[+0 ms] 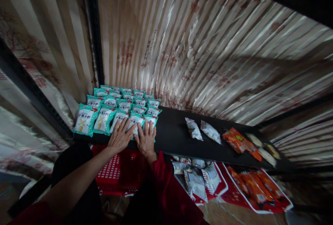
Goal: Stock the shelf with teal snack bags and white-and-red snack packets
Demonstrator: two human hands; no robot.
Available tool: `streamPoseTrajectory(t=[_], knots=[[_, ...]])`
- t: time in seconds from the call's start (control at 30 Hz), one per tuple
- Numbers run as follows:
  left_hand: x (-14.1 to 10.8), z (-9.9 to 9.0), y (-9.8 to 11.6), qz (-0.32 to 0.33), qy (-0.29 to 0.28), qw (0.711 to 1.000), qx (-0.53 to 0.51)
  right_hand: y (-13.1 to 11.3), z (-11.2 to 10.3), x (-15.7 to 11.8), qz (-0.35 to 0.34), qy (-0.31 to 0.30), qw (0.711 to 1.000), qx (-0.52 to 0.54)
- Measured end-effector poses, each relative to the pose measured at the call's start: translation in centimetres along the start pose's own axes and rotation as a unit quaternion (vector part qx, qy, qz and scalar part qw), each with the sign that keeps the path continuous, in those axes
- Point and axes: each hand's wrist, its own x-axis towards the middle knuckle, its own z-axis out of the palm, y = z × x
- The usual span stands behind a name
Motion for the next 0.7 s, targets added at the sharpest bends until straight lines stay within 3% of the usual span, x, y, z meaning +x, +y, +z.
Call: streamPoseTrajectory(t=[0.17,0.7], knots=[[-0.21,0.05,-0.14,0.003,0.019,1.0,0.004,-0.32,-0.38,0.04,0.001,0.018,1.0,0.003],[-0.23,0.31,-0.33,-0.007,0.007,1.0,0.009,-0.57,0.5,0.38,-0.002,0.014,1.0,-0.001]])
